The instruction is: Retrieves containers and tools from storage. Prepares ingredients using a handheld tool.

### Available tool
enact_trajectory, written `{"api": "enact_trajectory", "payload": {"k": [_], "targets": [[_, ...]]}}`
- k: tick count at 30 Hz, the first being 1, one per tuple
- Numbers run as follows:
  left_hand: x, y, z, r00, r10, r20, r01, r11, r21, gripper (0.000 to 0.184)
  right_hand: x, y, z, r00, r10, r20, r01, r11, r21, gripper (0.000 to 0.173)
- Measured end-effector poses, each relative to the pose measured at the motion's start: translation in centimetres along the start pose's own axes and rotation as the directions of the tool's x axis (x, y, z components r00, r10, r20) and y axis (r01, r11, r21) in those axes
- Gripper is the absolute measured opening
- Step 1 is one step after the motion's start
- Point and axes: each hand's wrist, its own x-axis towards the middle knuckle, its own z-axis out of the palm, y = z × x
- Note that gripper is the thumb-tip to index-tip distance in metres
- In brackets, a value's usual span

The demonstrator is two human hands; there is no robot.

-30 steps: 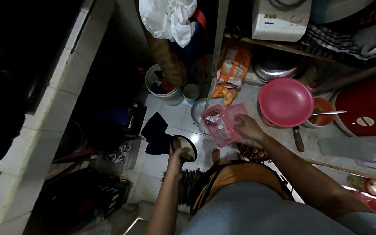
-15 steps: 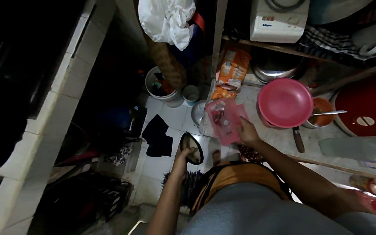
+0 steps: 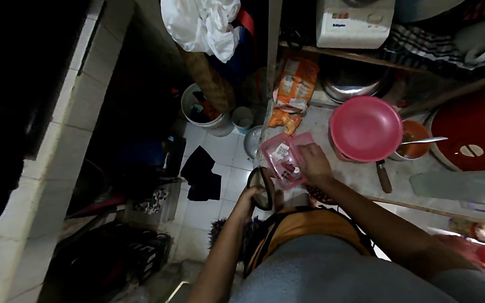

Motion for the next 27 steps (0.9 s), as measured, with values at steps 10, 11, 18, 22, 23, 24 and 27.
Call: {"api": "enact_trajectory", "payload": {"k": [10,11,18,22,23,24,27], "targets": [[-0.5,-0.8,-0.8,0.997,-0.034,-0.076,0.028,0.997,-0.074,0.034,3.3,-3.1,4.7,0.842,0.022,0.539,0.134,0.959,-0.249,0.040],[-0.5,-0.8,-0.8,0.996,-0.031,-0.081,0.025,0.997,-0.074,0.034,3.4,-3.3,4.6,0.844,0.028,0.535,0.131,0.958,-0.256,0.042],[0.1,-1.1,-1.4,0.992,-0.029,-0.127,0.019,0.996,-0.085,0.034,3.3,-3.4,4.3,0.889,-0.064,0.454,0.163,0.970,-0.182,0.044],[0.1,-1.0,-1.5,0.991,-0.026,-0.132,0.015,0.996,-0.085,0.034,2.6,-3.6,0.4,0.979,-0.107,0.171,0.077,0.982,0.171,0.034],[0.1,-1.0,-1.6,0.990,-0.023,-0.142,0.010,0.996,-0.092,0.033,2.6,-3.3,-1.2,0.991,-0.044,0.123,0.015,0.973,0.231,0.036],[0.2,-1.1,-1.7,0.988,-0.020,-0.153,0.005,0.995,-0.099,0.031,2.7,-2.8,-2.5,0.995,0.039,0.093,-0.061,0.967,0.249,0.039],[0.5,-1.7,-1.9,0.986,-0.007,-0.164,-0.011,0.994,-0.109,0.031,3.5,1.1,-2.7,0.974,0.206,0.095,-0.220,0.962,0.164,0.041]]}}
